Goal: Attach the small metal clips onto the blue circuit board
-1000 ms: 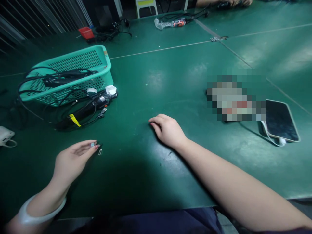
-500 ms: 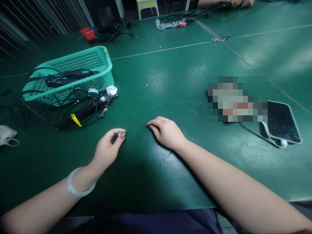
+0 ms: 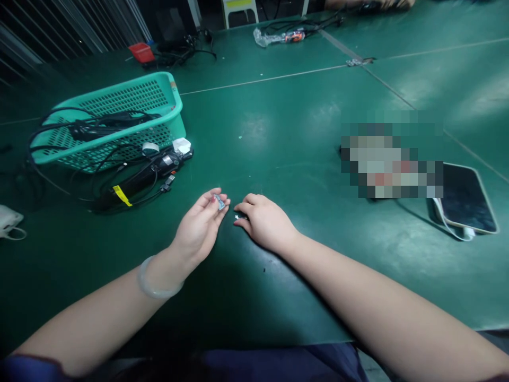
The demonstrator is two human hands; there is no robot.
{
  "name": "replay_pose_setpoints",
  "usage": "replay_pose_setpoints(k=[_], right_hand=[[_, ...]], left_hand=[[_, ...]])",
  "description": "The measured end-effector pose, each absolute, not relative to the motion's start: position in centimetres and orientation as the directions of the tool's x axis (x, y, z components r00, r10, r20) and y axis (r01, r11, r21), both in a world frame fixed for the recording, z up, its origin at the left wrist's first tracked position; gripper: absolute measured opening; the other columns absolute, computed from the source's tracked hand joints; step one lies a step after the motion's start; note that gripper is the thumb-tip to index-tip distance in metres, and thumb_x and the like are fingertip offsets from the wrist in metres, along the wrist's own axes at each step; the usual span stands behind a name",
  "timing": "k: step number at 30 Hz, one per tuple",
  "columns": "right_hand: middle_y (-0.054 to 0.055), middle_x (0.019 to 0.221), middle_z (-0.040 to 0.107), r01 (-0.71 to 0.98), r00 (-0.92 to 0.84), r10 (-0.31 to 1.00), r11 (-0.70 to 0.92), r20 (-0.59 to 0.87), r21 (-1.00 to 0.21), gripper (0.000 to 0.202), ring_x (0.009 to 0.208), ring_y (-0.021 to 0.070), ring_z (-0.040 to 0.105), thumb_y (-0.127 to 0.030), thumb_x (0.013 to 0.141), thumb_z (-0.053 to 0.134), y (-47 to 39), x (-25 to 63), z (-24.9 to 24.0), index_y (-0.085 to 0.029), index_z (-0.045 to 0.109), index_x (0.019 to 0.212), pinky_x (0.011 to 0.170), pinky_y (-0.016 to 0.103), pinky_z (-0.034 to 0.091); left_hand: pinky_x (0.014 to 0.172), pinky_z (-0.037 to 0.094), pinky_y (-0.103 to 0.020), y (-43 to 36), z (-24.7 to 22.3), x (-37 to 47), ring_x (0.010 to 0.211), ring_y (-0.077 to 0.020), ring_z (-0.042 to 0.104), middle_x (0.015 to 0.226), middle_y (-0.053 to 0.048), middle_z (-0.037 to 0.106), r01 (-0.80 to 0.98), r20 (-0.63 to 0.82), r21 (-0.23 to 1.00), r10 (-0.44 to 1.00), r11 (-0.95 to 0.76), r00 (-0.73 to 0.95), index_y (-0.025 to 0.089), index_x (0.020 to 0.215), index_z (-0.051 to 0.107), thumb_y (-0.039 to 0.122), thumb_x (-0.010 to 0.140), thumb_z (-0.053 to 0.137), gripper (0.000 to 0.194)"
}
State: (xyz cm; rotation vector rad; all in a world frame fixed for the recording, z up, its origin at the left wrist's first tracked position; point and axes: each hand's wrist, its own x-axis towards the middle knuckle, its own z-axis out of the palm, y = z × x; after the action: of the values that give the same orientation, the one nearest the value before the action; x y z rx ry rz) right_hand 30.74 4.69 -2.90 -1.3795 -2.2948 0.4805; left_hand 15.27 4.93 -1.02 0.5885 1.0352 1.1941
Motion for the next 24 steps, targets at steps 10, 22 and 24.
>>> replay_pose_setpoints(k=[10, 22, 24], right_hand=[[0.007, 0.082, 0.064, 0.737, -0.418, 0.877, 0.48, 0.236, -0.477, 0.019, 0.079, 0.0184, 0.06, -0.018, 0.091, 0.05, 4.8, 30.6, -3.0, -0.015, 0.066, 0.082, 0.073, 0.03, 0.049], [0.004, 0.088, 0.074, 0.554, -0.08, 0.954, 0.282, 0.287, -0.783, 0.015, 0.081, 0.018, 0.069, -0.019, 0.084, 0.059, 4.5, 31.5, -2.1, -0.021, 0.073, 0.091, 0.079, 0.034, 0.056], [0.004, 0.087, 0.075, 0.474, -0.044, 0.97, 0.229, 0.237, -0.85, 0.015, 0.078, 0.0176, 0.07, -0.021, 0.083, 0.06, 4.3, 31.4, -2.1, -0.02, 0.073, 0.091, 0.077, 0.034, 0.057]], left_hand=[[0.08, 0.054, -0.028, 4.7, -1.9, 14.7, 0.085, -0.0124, 0.068, 0.102, -0.006, 0.069, -0.324, -0.291, 0.898, 0.954, 0.297, 0.068, 0.017, 0.098, 0.062, 0.021, 0.082, 0.062, 0.017], [0.093, 0.051, -0.031, 4.6, -2.1, 14.6, 0.101, -0.0161, 0.068, 0.107, -0.008, 0.068, -0.299, -0.295, 0.901, 0.949, 0.314, 0.11, 0.017, 0.102, 0.06, 0.014, 0.082, 0.06, 0.02], [0.091, 0.051, -0.031, 4.5, -2.1, 14.6, 0.101, -0.0164, 0.067, 0.106, -0.009, 0.069, -0.297, -0.296, 0.901, 0.948, 0.317, 0.115, 0.017, 0.101, 0.06, 0.016, 0.081, 0.062, 0.02]])
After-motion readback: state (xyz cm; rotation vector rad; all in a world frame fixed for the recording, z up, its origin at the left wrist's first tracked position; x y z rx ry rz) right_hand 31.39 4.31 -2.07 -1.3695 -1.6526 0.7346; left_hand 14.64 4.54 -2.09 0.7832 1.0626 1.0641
